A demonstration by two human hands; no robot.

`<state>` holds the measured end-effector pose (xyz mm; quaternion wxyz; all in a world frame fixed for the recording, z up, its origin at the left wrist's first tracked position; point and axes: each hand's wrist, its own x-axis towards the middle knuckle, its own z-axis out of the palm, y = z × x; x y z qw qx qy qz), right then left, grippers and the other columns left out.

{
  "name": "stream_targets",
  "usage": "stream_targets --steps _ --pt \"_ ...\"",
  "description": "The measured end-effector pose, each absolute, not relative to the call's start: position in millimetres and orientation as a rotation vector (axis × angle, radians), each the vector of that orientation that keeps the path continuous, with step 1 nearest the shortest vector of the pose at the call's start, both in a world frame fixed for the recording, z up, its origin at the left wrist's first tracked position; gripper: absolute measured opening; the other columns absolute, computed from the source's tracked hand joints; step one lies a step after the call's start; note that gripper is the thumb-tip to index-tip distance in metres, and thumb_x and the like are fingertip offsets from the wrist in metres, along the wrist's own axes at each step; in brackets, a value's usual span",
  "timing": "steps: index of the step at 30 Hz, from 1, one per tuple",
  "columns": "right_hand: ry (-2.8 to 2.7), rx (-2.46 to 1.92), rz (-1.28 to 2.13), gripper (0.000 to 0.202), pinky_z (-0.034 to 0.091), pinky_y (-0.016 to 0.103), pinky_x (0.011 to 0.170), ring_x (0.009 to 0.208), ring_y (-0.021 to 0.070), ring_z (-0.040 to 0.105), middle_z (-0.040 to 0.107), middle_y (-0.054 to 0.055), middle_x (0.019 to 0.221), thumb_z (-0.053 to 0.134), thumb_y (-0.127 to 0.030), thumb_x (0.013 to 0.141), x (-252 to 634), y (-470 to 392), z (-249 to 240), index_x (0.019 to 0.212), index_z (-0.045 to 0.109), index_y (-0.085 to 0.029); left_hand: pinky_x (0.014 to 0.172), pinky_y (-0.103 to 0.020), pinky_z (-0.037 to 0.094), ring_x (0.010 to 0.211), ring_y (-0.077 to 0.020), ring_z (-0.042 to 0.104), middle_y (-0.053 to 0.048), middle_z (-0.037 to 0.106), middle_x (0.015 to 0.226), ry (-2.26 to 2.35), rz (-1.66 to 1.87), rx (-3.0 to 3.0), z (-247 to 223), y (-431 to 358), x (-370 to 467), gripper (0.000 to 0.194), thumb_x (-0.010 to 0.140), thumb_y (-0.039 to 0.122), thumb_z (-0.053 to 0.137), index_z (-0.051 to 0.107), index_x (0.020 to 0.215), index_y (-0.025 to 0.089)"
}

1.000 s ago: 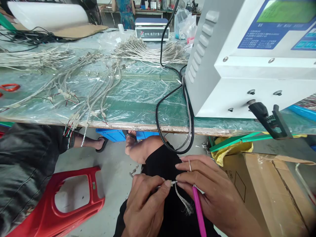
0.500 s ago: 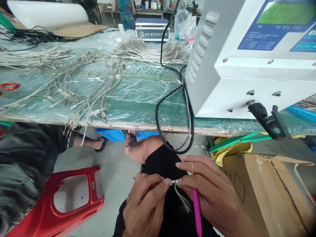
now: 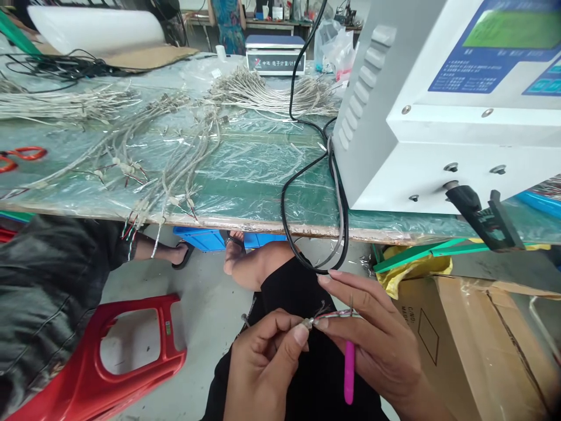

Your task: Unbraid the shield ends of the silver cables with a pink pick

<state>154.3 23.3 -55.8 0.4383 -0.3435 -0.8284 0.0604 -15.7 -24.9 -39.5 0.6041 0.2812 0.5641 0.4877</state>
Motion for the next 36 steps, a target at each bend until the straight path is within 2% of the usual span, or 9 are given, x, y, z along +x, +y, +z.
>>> stream_targets --steps 3,8,13,17,26,32,36 --pt "-2.033 -0.859 0.147 0.012 0.064 0.043 0.083 0.118 0.0291 0.066 0.074 0.012 0.12 0.071 -0.012 0.085 154.6 22.2 -58.6 0.088 0.075 -0.023 0.046 -0.025 0.014 0.048 -0.0074 0.023 0.006 0.032 0.053 1.309 1.077 0.661 -42.0 -24.3 -17.2 0.04 0.082 0.049 0.073 0.065 0.063 0.015" --pt "-1.996 -0.854 0.326 0.011 0.061 0.046 0.091 0.117 0.0289 0.067 0.072 0.013 0.124 0.072 -0.011 0.085 156.0 23.3 -58.6 0.085 0.073 -0.022 0.048 -0.025 0.019 0.052 -0.0094 0.025 0.005 0.035 0.057 1.331 1.072 0.74 -45.8 -21.3 -17.0 0.043 0.085 0.051 0.069 0.062 0.063 0.016" --pt "-1.89 -0.866 0.532 0.01 0.063 0.042 0.084 0.104 0.0273 0.074 0.077 0.012 0.114 0.071 -0.013 0.086 153.8 25.9 -50.1 0.082 0.072 -0.022 0.05 -0.026 0.019 0.054 -0.0109 0.025 0.006 0.03 0.056 1.291 0.994 0.79 -49.3 -19.4 -19.5 0.047 0.09 0.057 0.06 0.061 0.065 0.016" --pt "-1.817 -0.91 0.502 0.012 0.063 0.042 0.081 0.097 0.0276 0.076 0.079 0.012 0.108 0.075 -0.012 0.082 151.9 24.8 -52.9 0.081 0.071 -0.022 0.051 -0.027 0.02 0.054 -0.0114 0.023 0.006 0.029 0.056 1.254 1.032 0.698 -54.3 -16.6 -25.2 0.05 0.092 0.059 0.056 0.057 0.063 0.018" --pt "-1.789 -1.035 0.492 0.012 0.062 0.036 0.075 0.084 0.0224 0.076 0.079 0.007 0.09 0.072 -0.01 0.085 152.4 23.7 -64.7 0.089 0.072 -0.022 0.054 -0.027 0.022 0.057 -0.0121 0.027 0.005 0.032 0.059 1.326 1.04 0.774 -56.4 -19.2 -27.2 0.045 0.093 0.055 0.056 0.064 0.071 0.017" --pt "-1.758 -1.068 0.61 0.017 0.062 0.033 0.078 0.089 0.0205 0.075 0.078 0.005 0.095 0.062 -0.014 0.092 155.7 19.9 -59.8 0.101 0.073 -0.024 0.054 -0.025 0.027 0.059 -0.0122 0.033 0.003 0.039 0.061 1.358 1.059 0.819 -52.8 -17.5 -25.6 0.038 0.09 0.051 0.063 0.067 0.073 0.017" --pt "-1.722 -1.076 0.75 0.018 0.061 0.031 0.08 0.093 0.0201 0.074 0.078 0.003 0.095 0.058 -0.018 0.095 153.5 18.0 -52.8 0.101 0.073 -0.026 0.055 -0.023 0.033 0.059 -0.0119 0.037 0.003 0.046 0.062 1.353 1.1 0.879 -50.9 -17.4 -24.3 0.031 0.087 0.043 0.069 0.066 0.069 0.018"
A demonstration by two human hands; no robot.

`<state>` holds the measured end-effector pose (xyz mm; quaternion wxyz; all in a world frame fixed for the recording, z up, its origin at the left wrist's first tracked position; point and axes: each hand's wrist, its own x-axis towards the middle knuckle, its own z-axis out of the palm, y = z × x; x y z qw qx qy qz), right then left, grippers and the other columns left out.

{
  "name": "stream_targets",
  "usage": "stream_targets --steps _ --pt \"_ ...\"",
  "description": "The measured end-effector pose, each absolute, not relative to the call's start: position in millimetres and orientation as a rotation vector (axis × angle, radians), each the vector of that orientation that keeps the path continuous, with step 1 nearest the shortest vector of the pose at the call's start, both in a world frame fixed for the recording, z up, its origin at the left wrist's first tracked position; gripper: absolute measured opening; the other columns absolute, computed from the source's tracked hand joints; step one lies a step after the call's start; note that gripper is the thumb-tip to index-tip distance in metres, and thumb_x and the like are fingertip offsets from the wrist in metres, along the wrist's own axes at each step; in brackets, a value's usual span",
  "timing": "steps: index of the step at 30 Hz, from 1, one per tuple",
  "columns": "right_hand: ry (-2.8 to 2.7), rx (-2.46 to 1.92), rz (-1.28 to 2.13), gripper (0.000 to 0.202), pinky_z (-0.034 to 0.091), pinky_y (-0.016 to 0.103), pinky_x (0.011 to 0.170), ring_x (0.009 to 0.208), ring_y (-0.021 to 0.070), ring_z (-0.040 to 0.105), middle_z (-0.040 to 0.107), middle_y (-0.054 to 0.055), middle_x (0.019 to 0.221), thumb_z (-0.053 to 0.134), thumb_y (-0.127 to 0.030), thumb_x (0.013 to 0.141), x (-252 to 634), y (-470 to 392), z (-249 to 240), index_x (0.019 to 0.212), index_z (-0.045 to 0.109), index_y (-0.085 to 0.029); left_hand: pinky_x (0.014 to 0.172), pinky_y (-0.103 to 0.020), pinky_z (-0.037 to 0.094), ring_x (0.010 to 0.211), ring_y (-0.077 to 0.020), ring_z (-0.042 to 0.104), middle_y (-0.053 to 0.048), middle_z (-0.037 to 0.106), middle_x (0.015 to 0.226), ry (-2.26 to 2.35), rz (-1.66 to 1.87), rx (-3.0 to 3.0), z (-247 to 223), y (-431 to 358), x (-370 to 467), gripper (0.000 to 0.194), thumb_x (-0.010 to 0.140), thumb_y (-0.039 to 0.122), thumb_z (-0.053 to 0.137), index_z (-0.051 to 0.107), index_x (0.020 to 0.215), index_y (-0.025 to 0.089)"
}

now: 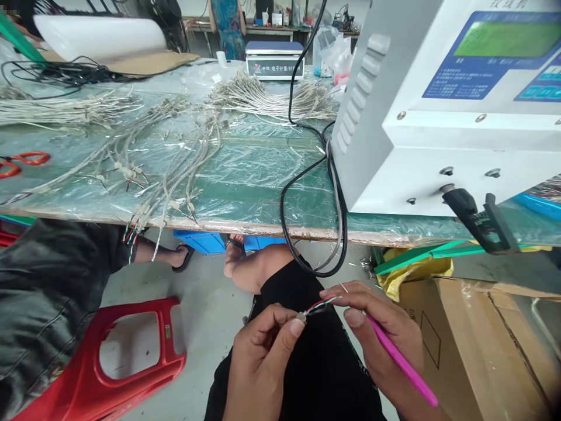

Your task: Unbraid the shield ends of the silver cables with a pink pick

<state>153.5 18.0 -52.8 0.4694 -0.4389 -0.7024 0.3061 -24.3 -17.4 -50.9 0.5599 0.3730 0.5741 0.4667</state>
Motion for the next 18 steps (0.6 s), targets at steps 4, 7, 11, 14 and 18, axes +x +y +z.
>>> stream_targets --steps 4,7,11,14,18 --pt "-1.684 -1.108 0.792 0.019 0.06 0.03 0.083 0.096 0.0197 0.072 0.077 0.003 0.101 0.059 -0.018 0.094 148.6 14.4 -52.0 0.102 0.074 -0.027 0.06 -0.023 0.038 0.062 -0.0134 0.047 0.002 0.055 0.066 1.379 1.203 0.934 -52.6 -20.0 -20.3 0.018 0.084 0.032 0.073 0.071 0.071 0.019" --pt "-1.434 -1.188 0.704 0.018 0.056 0.032 0.084 0.103 0.0217 0.068 0.074 0.005 0.104 0.058 -0.03 0.097 148.4 7.6 -58.4 0.104 0.075 -0.027 0.062 -0.022 0.04 0.064 -0.0133 0.05 0.002 0.057 0.067 1.443 1.287 0.97 -54.0 -22.3 -17.3 0.008 0.081 0.023 0.074 0.072 0.073 0.021" --pt "-1.218 -1.14 0.638 0.041 0.05 0.028 0.066 0.088 0.0205 0.064 0.067 0.007 0.086 0.05 -0.05 0.099 150.5 -2.6 -61.3 0.087 0.079 -0.024 0.056 -0.02 0.043 0.059 -0.0112 0.05 0.004 0.057 0.066 1.458 1.327 0.856 -51.3 -23.2 -12.8 0.008 0.078 0.018 0.075 0.068 0.073 0.02" --pt "-1.352 -1.103 0.663 0.035 0.047 0.025 0.055 0.076 0.0171 0.062 0.063 0.005 0.08 0.051 -0.043 0.1 149.3 -7.7 -54.7 0.087 0.079 -0.024 0.052 -0.019 0.045 0.052 -0.0096 0.05 0.004 0.057 0.062 1.442 1.3 0.766 -46.9 -22.6 -9.0 0.011 0.077 0.018 0.075 0.066 0.071 0.019" --pt "-1.595 -1.233 0.655 0.014 0.052 0.021 0.057 0.068 0.0126 0.065 0.065 0.001 0.082 0.066 -0.019 0.09 141.0 -10.0 -46.4 0.099 0.075 -0.025 0.05 -0.017 0.044 0.049 -0.0084 0.05 0.006 0.055 0.058 1.422 1.296 0.735 -42.8 -22.3 -4.8 0.012 0.075 0.016 0.076 0.065 0.07 0.018"
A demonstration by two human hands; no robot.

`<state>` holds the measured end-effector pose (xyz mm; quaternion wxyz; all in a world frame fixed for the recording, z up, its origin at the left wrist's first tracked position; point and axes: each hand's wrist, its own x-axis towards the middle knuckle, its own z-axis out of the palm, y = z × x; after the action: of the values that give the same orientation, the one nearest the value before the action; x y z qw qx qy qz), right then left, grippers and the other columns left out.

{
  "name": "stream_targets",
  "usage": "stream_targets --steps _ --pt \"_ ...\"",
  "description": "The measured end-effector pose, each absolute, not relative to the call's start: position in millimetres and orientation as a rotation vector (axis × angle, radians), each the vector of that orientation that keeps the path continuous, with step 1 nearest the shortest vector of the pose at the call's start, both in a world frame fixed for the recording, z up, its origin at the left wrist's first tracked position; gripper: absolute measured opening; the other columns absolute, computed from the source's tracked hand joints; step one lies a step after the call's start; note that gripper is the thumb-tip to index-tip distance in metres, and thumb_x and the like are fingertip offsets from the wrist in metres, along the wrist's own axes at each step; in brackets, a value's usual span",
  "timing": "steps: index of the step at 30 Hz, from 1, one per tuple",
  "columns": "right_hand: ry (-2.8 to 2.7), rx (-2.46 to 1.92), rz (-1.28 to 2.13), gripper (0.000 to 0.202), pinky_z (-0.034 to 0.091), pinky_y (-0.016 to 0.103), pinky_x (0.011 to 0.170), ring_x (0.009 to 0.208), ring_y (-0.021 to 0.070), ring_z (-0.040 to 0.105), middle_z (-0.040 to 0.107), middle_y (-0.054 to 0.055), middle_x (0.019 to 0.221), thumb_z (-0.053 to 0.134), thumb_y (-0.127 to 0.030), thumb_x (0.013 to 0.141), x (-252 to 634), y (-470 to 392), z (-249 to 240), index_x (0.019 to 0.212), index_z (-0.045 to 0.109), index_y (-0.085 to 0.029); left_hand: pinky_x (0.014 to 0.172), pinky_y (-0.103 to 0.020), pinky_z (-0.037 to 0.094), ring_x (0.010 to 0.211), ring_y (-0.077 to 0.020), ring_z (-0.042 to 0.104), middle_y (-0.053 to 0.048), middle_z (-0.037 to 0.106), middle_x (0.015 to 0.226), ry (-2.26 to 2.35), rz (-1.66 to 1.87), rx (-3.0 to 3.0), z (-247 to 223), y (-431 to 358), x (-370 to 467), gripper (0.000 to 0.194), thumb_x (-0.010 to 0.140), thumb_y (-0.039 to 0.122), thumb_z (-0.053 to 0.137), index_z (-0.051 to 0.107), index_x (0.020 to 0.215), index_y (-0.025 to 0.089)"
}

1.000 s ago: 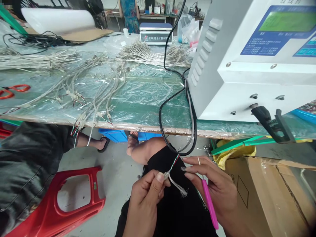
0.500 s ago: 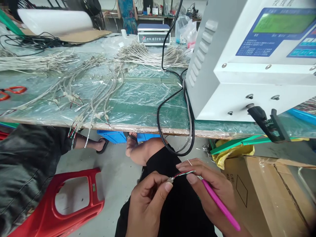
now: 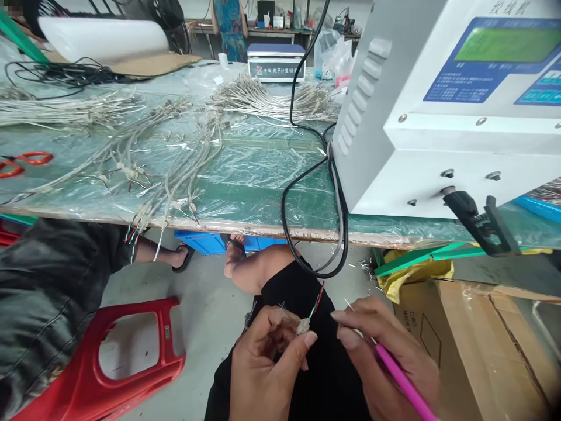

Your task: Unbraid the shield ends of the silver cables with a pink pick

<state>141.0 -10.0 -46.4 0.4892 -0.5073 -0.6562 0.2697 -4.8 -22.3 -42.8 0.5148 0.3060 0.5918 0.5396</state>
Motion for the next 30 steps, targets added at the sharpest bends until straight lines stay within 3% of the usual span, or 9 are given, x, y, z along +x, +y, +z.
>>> stream_targets --steps 8,14,21,25,30 --pt "-1.647 -1.199 0.485 0.02 0.054 0.021 0.068 0.076 0.012 0.068 0.067 0.002 0.09 0.066 -0.01 0.088 117.6 -14.5 -60.0 0.102 0.071 -0.023 0.05 -0.018 0.04 0.053 -0.0091 0.046 0.005 0.054 0.063 1.467 1.387 0.848 -51.5 -26.1 -6.0 0.014 0.076 0.015 0.075 0.064 0.069 0.019" --pt "-1.649 -1.229 0.518 0.015 0.052 0.021 0.068 0.072 0.0099 0.067 0.065 0.0 0.085 0.063 -0.011 0.09 109.1 -16.9 -60.7 0.098 0.069 -0.023 0.055 -0.019 0.041 0.059 -0.0108 0.049 0.004 0.056 0.065 1.479 1.434 0.96 -61.2 -28.0 -7.3 0.013 0.078 0.014 0.071 0.064 0.07 0.02" --pt "-1.274 -1.324 0.857 0.004 0.052 0.02 0.062 0.064 0.0106 0.063 0.063 -0.001 0.078 0.068 -0.024 0.088 104.4 -21.7 -57.9 0.084 0.068 -0.024 0.045 -0.015 0.039 0.05 -0.0077 0.046 0.005 0.054 0.063 1.497 1.392 0.689 -52.0 -28.0 -1.5 0.014 0.073 0.018 0.078 0.064 0.068 0.019" --pt "-1.064 -1.317 1.15 0.024 0.054 0.024 0.065 0.071 0.0157 0.065 0.065 0.003 0.082 0.063 -0.044 0.09 105.7 -17.9 -59.2 0.085 0.072 -0.022 0.045 -0.015 0.038 0.049 -0.0069 0.044 0.005 0.052 0.062 1.494 1.399 0.691 -50.3 -27.2 0.1 0.015 0.071 0.018 0.078 0.065 0.067 0.019" --pt "-1.024 -1.148 1.399 0.03 0.052 0.024 0.067 0.071 0.0144 0.06 0.063 0.002 0.075 0.072 -0.039 0.084 103.8 -3.6 -58.5 0.063 0.063 -0.019 0.046 -0.015 0.039 0.05 -0.0073 0.045 0.004 0.052 0.06 1.457 1.446 0.743 -49.5 -25.5 -3.6 0.017 0.071 0.02 0.079 0.065 0.061 0.017"
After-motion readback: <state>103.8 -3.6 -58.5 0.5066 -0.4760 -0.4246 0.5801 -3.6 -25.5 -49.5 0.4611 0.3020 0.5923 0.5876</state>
